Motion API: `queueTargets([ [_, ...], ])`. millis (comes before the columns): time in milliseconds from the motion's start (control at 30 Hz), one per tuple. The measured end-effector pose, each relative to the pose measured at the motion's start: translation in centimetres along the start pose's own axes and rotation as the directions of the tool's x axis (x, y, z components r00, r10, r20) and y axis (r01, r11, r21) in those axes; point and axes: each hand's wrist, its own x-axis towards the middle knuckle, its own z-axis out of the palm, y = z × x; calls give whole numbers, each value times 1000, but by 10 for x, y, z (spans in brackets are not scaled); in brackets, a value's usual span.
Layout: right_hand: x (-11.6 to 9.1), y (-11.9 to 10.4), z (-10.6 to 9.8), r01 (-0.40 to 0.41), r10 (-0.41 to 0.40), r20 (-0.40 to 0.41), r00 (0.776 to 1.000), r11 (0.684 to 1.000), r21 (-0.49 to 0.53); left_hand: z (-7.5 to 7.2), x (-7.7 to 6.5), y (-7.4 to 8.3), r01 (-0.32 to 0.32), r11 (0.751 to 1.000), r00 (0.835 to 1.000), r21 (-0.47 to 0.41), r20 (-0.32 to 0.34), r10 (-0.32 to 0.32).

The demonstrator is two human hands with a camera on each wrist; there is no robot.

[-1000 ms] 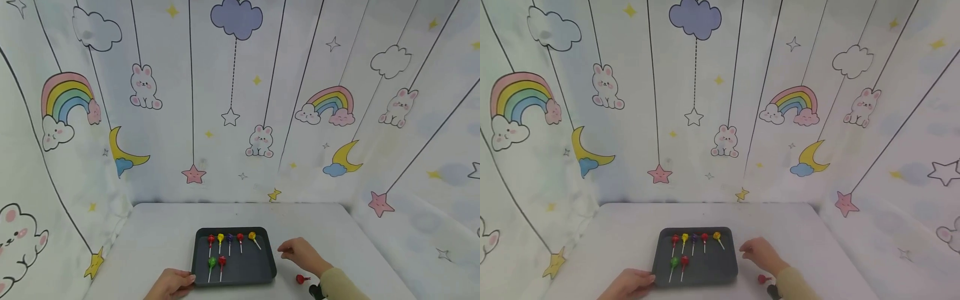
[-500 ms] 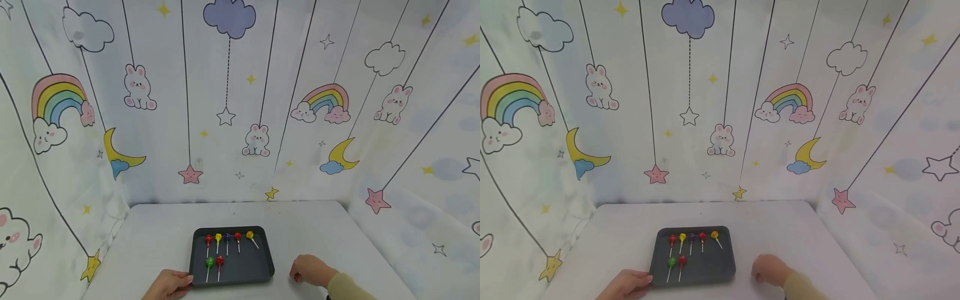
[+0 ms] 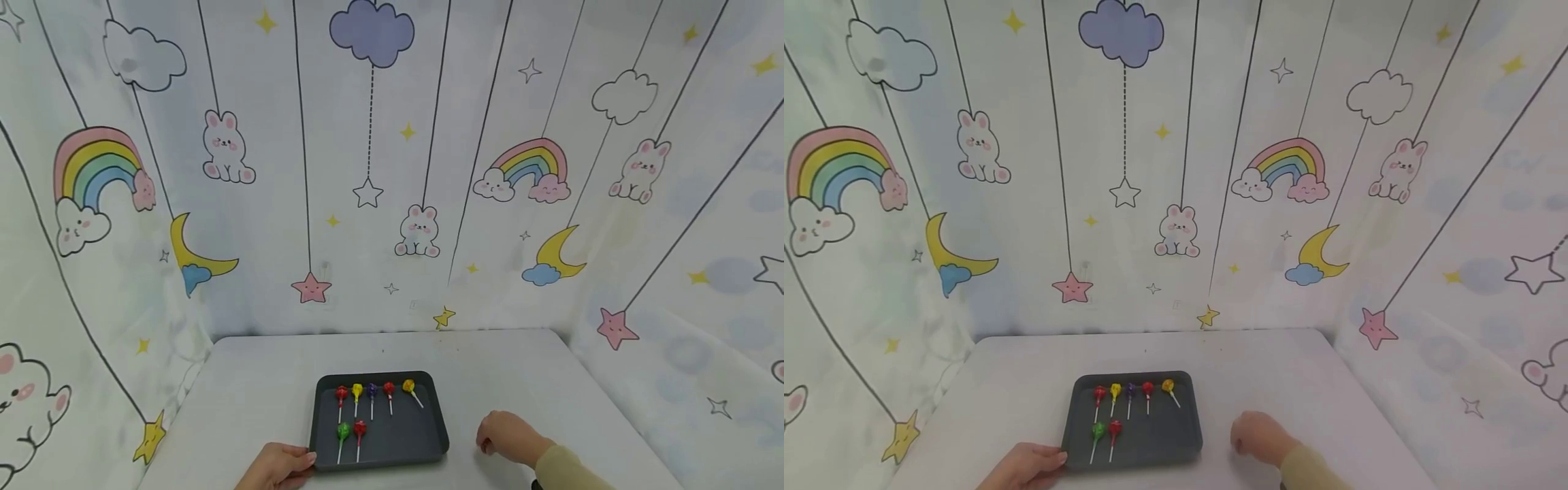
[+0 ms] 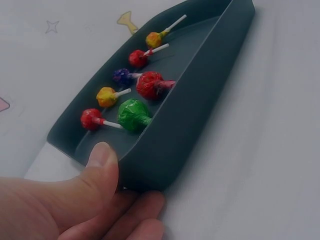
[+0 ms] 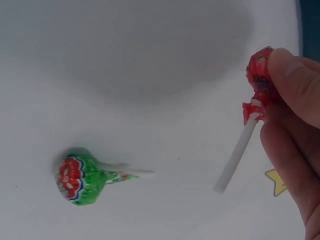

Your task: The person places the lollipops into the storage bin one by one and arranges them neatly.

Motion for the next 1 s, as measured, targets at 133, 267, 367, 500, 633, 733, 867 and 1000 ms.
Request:
queueTargets([
  [133, 7, -3, -13, 1, 7, -83, 997, 995, 102, -2, 0, -1, 2, 1000, 1000, 5, -9, -2],
  [267, 16, -12, -25, -36, 90, -182, 979, 959, 282, -4, 0, -3, -4, 1000, 1000, 15, -11, 4],
  [367, 26, -21, -30, -78, 184, -243, 952, 918, 389, -6, 0, -5, -9, 1000, 1000, 25, -14, 9],
  [500, 40, -31, -34, -100, 268, -283, 921, 865, 492, -6, 2, -7, -5, 999, 1000, 34, -24, 6],
  [633, 54, -41, -34, -76, 282, -284, 917, 820, 568, -5, 2, -7, 4, 999, 999, 35, -36, -2],
  [733, 65, -50, -30, -63, 276, -270, 923, 798, 600, -2, 2, -6, 4, 1000, 999, 28, -34, -3],
  [867, 84, -66, -18, -51, 251, -267, 930, 811, 583, 0, 0, -5, 2, 1000, 1000, 17, -29, -2],
  [1000, 105, -87, -2, -48, 226, -267, 937, 839, 541, 2, -2, -2, 6, 1000, 999, 14, -39, -5],
])
